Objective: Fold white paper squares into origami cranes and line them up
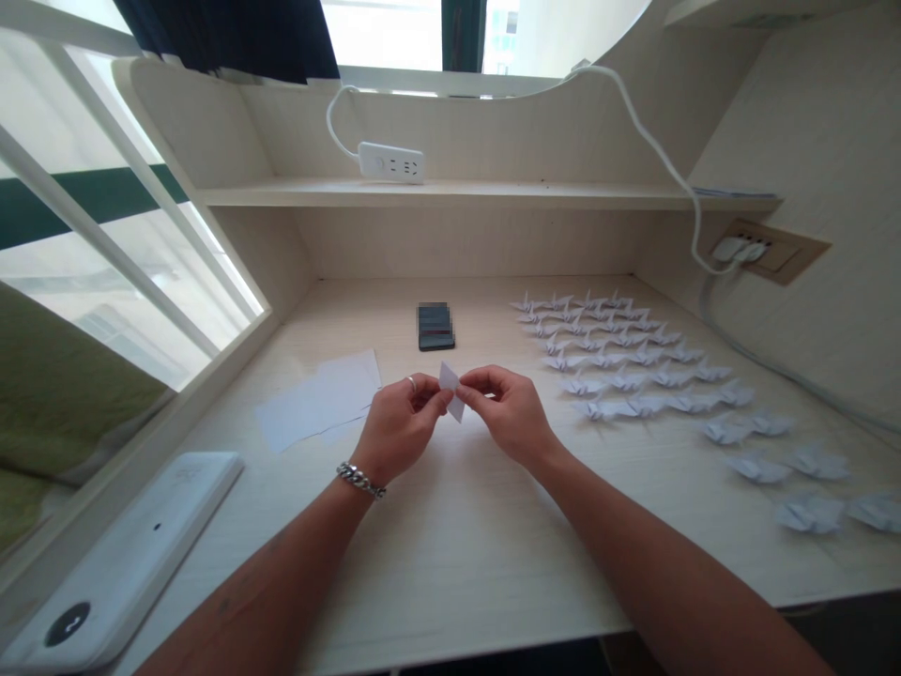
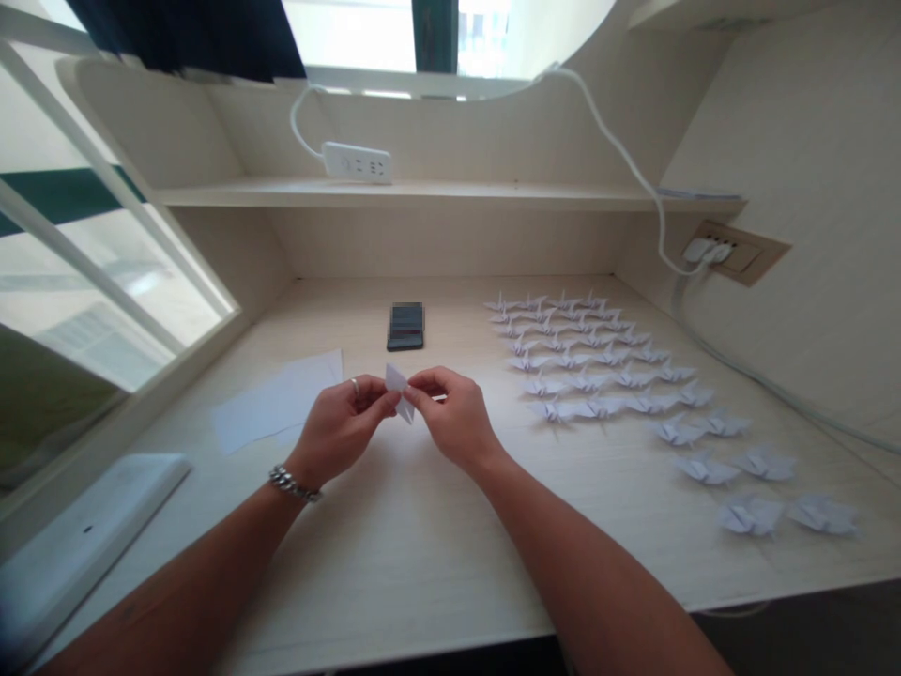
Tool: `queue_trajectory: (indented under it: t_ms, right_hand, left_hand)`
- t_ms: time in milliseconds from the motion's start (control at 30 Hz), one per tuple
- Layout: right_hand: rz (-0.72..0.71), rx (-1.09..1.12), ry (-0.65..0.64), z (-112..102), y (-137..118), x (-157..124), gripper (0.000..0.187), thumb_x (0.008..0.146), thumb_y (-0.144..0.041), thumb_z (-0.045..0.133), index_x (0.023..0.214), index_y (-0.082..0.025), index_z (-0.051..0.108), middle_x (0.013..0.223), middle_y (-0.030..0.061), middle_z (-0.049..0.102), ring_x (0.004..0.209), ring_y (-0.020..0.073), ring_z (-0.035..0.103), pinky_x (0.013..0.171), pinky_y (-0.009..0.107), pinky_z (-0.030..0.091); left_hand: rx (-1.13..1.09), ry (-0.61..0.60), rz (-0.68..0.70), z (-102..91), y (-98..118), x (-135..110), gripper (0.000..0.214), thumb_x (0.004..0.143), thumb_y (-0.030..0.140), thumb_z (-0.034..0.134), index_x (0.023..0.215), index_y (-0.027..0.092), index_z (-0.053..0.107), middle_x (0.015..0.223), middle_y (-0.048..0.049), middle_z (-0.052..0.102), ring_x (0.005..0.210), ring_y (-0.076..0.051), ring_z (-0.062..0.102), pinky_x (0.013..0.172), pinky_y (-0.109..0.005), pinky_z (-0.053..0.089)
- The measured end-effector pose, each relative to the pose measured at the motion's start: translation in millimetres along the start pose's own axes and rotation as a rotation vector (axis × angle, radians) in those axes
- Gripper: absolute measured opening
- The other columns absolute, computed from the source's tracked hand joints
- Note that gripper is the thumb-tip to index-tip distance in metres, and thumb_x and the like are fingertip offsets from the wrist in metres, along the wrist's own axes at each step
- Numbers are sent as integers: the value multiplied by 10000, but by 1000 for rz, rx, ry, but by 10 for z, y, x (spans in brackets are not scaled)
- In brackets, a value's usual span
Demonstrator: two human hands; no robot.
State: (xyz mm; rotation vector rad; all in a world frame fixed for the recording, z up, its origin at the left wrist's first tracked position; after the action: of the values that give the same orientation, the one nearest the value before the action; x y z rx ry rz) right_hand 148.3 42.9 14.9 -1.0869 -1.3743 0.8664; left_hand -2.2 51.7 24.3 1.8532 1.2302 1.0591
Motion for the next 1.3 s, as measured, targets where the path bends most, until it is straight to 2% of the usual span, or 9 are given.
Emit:
queue_trajectory:
  t_ms: [100,500,867,1000,1167,1300]
  right_hand:
    - [-9,-42,35,-19,-24,-7,174,735,-334,719,788,-170,699,783,57,717,712,183,651,659,286,516]
    - [13,-36,-2,1,-1,-2,133,717,-277,716,760,-155,688,757,61,708,688,177,642,651,289,521]
    - [27,57,-75,49,58,13,193,704,-321,734,780,-160,660,742,41,684,685,163,626,636,272,503]
    - [21,39,-64,41,64,11,154,753,-311,676,790,-161,672,745,40,696,684,165,633,641,273,502]
    - [-49,-106,-45,32,-10,-20,121,791,-279,631,796,-171,685,752,35,699,683,159,632,630,261,497]
    - [-92,-205,-67,62,-72,-52,112,804,-255,615,807,-182,699,759,33,705,692,157,637,636,255,498]
  left_hand:
    - [-22,17,-6,-7,2,4,178,803,345,642,813,174,689,753,-44,733,686,-184,673,644,-280,505]
    - [101,34,37,-23,51,-10,165,821,327,620,775,186,691,716,-22,720,655,-168,654,629,-266,476]
    - [132,-4,96,-18,110,-29,179,831,341,607,774,205,708,727,-18,731,651,-167,652,626,-256,481]
    - [96,-21,101,9,100,-35,177,836,347,609,800,208,713,777,-26,744,693,-170,674,672,-264,518]
    - [-7,113,121,-60,75,-33,279,779,340,691,999,170,666,847,-55,726,751,-179,687,725,-299,562]
    - [5,139,158,-79,95,-35,206,785,341,687,889,163,675,875,-66,718,747,-171,678,716,-301,571]
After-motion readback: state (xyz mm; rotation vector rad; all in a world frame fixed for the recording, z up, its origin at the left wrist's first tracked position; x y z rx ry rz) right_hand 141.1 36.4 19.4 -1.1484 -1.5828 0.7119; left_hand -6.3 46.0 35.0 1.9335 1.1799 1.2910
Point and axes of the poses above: each hand's wrist, its own x-axis towards the middle knuckle, its own z-axis out of the palm, y = z × x, the point moved 6 cm from there along x, towards the middle knuckle
